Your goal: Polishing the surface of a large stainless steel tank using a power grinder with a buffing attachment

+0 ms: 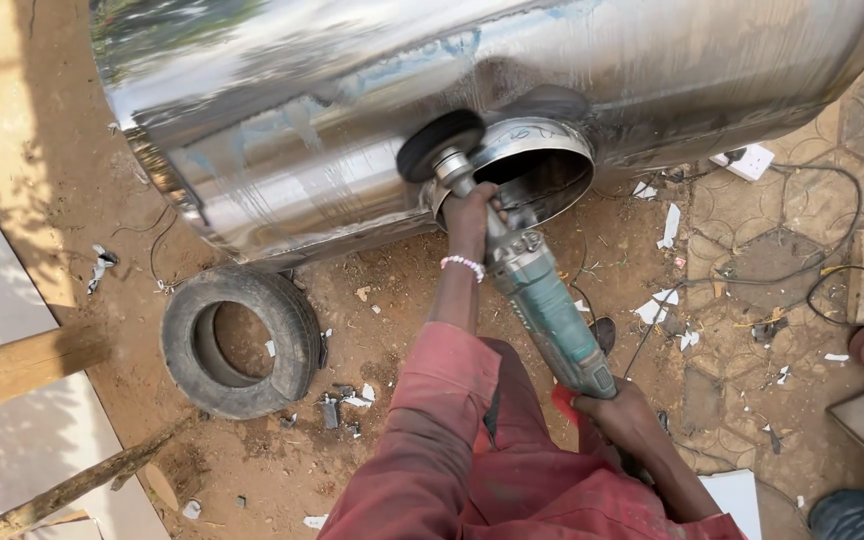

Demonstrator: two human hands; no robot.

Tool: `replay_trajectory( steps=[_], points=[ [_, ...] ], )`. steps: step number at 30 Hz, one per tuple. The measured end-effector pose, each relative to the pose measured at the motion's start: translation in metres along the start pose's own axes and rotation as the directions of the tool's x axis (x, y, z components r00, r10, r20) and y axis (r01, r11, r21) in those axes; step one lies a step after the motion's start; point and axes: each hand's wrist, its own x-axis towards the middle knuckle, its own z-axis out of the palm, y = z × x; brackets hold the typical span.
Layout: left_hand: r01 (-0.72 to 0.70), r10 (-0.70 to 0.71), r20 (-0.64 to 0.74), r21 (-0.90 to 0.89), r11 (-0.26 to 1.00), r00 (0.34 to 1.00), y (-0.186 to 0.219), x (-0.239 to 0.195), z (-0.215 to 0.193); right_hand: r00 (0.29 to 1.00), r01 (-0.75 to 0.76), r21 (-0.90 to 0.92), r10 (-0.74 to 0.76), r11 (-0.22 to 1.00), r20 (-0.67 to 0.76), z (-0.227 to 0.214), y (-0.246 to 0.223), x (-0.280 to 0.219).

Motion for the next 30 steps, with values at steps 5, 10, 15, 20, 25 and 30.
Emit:
replay_trajectory(
  steps=[5, 10, 15, 20, 25, 30],
  points=[
    [0.028, -0.031, 0.145, 0.026, 0.999, 0.989, -0.011, 0.012, 0.056, 0.997, 0.015, 0.178, -0.001, 0.984, -0.079, 0.001, 0.01, 0.006],
    [0.041, -0.034, 0.159, -0.038, 0.998, 0.987, -0.012, 0.006, 0.04, 0.993, -0.059, 0.101, 0.069, 0.993, -0.093, -0.011, -0.014, -0.015],
    [0.012, 0.001, 0.051, -0.253, 0.967, 0.999, -0.025, 0.012, -0.024, 0.996, 0.009, -0.352, -0.039, 0.936, -0.08, -0.01, -0.011, 0.002],
    [0.029, -0.052, -0.066, -0.311, 0.95, 0.996, -0.057, 0.024, -0.063, 0.998, -0.017, -0.556, -0.019, 0.831, -0.059, -0.019, -0.022, 0.007],
    [0.139, -0.193, -0.07, -0.465, 0.874, 0.979, -0.095, 0.043, -0.09, 0.993, 0.062, -0.725, -0.118, 0.686, -0.027, -0.033, -0.018, 0.031],
    [0.205, -0.283, -0.093, -0.484, 0.851, 0.955, -0.128, 0.067, -0.103, 0.999, -0.007, -0.764, -0.034, 0.646, -0.037, -0.03, -0.033, 0.021]
  ],
)
